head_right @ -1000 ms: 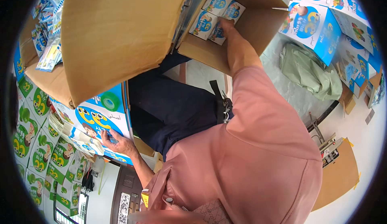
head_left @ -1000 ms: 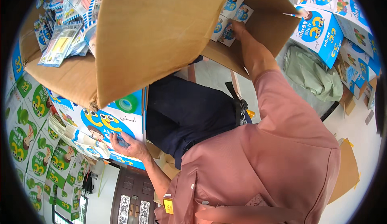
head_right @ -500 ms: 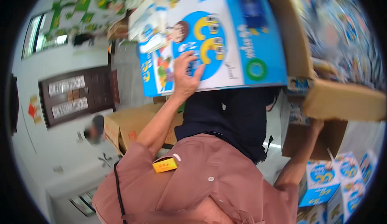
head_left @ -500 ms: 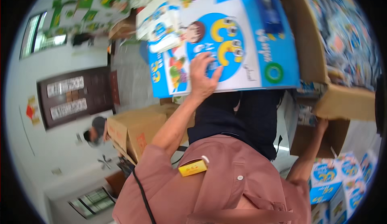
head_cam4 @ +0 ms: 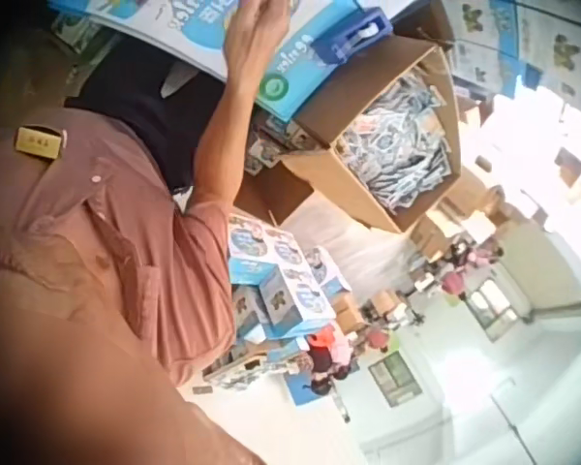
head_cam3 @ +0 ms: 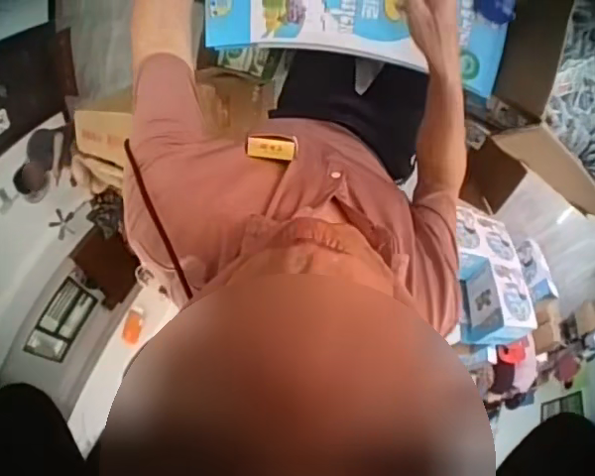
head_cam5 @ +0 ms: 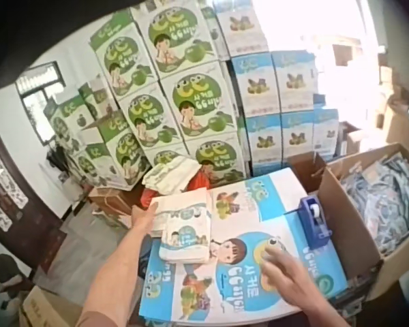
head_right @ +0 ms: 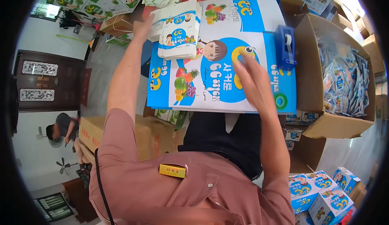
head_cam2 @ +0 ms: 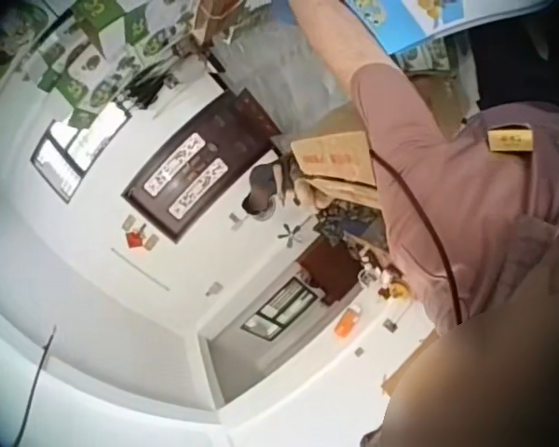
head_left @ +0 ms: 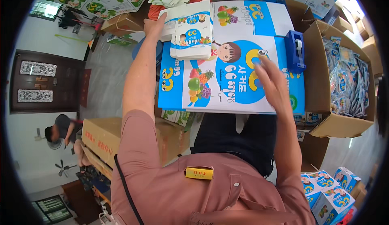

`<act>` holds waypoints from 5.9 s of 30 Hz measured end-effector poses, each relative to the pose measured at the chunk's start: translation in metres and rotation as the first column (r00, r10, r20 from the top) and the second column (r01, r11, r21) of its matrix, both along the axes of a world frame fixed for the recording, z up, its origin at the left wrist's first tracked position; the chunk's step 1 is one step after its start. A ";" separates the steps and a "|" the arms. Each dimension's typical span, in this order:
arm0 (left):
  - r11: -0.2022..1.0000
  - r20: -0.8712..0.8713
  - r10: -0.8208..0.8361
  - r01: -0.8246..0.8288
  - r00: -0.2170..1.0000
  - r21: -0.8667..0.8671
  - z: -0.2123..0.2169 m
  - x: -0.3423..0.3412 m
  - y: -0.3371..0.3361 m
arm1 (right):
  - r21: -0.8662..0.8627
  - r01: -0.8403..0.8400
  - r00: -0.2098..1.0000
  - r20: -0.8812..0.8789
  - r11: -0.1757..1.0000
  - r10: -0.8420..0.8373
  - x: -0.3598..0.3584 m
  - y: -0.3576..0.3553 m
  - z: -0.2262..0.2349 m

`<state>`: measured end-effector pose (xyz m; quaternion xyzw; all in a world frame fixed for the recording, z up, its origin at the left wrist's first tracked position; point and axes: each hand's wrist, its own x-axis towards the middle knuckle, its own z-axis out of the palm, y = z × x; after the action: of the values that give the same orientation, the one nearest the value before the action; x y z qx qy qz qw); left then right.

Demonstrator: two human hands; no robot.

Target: Manually packing small packets into cardboard boxes and organizing the workspace.

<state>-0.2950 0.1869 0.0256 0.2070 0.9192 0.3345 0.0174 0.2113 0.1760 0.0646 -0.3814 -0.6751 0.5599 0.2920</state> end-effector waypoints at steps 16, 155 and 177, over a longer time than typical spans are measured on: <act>0.984 0.121 0.169 -0.175 0.978 0.041 0.003 0.030 0.025 | 0.213 0.121 0.866 0.454 0.970 -0.208 -0.290 0.109 -0.051; 0.493 -0.037 -0.746 0.589 0.665 0.640 -0.021 0.331 -0.102 | 0.219 0.002 1.000 0.027 0.976 -0.008 0.013 0.012 -0.027; 0.077 -0.549 -0.652 0.767 0.523 0.637 -0.046 0.314 -0.139 | 0.328 -0.190 0.962 -0.128 0.926 0.242 0.034 -0.009 -0.054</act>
<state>0.0186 0.0474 -0.0203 0.6255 0.4140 0.6610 0.0212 0.2448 0.1666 0.0109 -0.2056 -0.7664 0.5046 0.3402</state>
